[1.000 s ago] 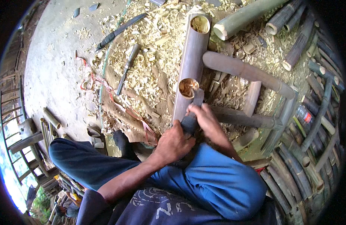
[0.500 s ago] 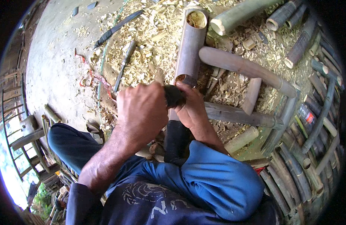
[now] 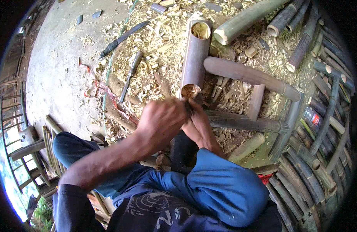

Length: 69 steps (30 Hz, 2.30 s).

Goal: The person uses a wooden mallet and a chisel-like tool to hollow out a bamboo segment, then uses a drawknife by hand to shave and shape other bamboo poles.

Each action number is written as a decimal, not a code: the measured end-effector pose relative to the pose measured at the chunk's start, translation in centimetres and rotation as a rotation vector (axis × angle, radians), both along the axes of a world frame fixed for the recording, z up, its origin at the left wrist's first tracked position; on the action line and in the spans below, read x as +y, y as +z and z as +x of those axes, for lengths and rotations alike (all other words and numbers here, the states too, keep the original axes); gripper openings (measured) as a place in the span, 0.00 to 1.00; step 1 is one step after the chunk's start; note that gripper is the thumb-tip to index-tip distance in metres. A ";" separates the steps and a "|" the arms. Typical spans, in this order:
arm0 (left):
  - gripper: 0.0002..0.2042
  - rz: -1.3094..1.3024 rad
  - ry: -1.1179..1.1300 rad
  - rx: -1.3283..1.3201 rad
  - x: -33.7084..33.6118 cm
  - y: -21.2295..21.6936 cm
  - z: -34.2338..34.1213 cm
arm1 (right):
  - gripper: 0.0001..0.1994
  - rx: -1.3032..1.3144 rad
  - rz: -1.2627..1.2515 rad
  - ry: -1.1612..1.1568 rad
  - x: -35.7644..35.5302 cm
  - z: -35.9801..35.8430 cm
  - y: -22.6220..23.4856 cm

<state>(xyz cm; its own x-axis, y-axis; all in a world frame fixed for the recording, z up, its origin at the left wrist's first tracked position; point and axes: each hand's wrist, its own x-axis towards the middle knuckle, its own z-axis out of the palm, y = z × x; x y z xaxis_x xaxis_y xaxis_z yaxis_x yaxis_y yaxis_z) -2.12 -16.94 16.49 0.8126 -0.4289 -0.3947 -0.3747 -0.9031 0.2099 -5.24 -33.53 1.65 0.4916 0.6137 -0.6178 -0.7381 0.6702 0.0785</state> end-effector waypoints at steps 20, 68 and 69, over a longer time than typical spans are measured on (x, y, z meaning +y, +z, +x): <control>0.15 -0.525 0.161 0.745 9.6 -9.6 -3.0 | 0.14 0.083 -0.617 0.529 4.2 3.0 4.5; 0.06 -0.086 0.677 0.234 7.5 -5.2 -2.3 | 0.13 -0.142 -0.465 0.258 6.4 2.8 1.8; 0.06 -0.164 0.725 0.199 7.6 -4.8 -2.8 | 0.12 -0.153 -0.464 0.295 6.5 2.9 2.3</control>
<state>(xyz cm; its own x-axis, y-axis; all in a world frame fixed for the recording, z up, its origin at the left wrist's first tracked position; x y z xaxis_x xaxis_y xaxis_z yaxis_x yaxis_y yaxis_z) -4.92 -9.30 11.71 0.8331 0.1182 -0.5403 0.3582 -0.8597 0.3641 -2.37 -26.99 3.98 0.4458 0.4202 -0.7904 -0.8789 0.3728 -0.2975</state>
